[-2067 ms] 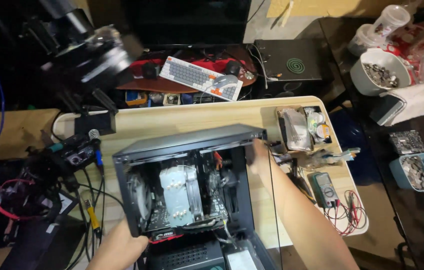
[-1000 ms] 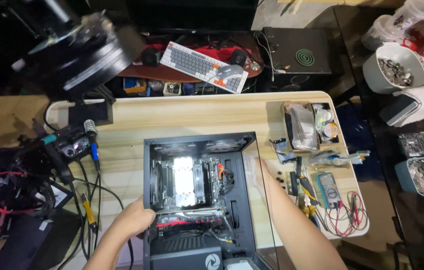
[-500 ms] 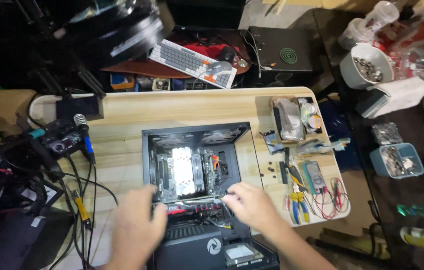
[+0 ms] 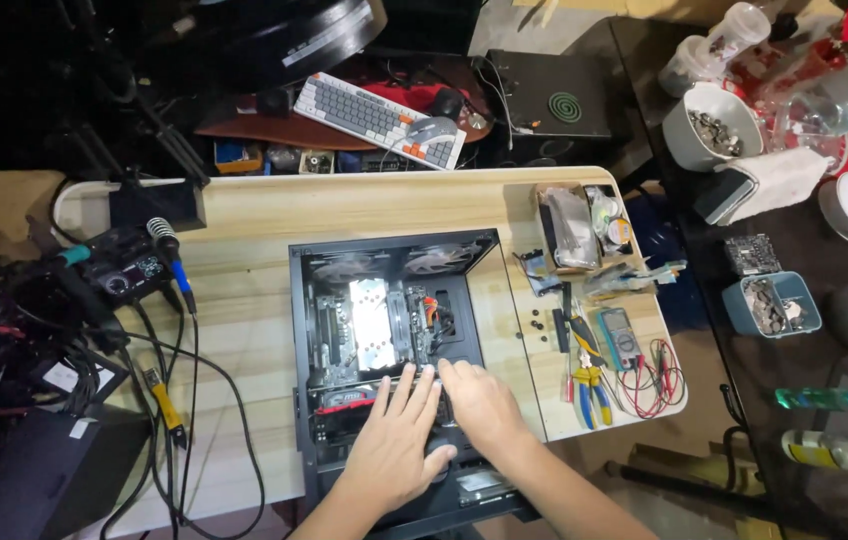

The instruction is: Disassembling a computer case by removing the side panel and inspecting or removing internal components like the GPU.

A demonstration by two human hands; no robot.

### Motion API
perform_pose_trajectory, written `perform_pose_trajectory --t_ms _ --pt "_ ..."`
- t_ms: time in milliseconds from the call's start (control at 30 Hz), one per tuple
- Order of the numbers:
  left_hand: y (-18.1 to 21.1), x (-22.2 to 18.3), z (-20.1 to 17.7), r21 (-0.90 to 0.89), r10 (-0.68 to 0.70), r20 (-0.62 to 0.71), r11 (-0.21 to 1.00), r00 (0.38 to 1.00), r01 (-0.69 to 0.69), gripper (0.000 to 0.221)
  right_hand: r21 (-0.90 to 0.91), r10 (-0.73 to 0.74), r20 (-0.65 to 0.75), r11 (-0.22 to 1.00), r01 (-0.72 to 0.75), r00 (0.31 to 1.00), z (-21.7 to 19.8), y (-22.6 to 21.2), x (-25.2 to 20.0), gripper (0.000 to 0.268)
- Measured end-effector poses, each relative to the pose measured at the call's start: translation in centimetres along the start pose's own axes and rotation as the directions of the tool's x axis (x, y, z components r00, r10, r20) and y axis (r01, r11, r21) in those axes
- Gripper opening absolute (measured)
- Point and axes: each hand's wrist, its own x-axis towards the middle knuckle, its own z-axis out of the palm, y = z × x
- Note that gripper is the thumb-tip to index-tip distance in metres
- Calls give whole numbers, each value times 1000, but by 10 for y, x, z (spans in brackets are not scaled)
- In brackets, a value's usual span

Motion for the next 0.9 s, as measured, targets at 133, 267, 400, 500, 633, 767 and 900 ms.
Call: perform_pose_trajectory --t_ms 133,267,400,500,633,767,900 --pt "2 2 5 39 -1 3 999 1000 1 96 2 -70 -76 998 71 995 -4 4 -2 43" --pt "2 2 11 65 2 -13 998 1000 -1 98 -112 -183 -234 981 161 955 -9 2 -1 6" --pt "2 6 13 71 -12 66 997 998 7 101 -257 -367 -291 919 298 883 -20 -1 6 13" --pt "2 4 14 60 -8 21 998 1000 7 99 -263 -404 -304 906 331 863 -23 4 9 15" --pt "1 7 14 109 -11 -12 994 1000 12 100 -165 -311 -247 947 276 918 -15 5 12 12" --pt "3 3 15 69 -9 23 998 1000 7 101 -174 -331 -263 940 293 906 -42 -7 13 12" --pt "4 9 -2 61 -15 121 998 993 7 95 -78 -231 -180 972 220 956 -99 -18 27 26"
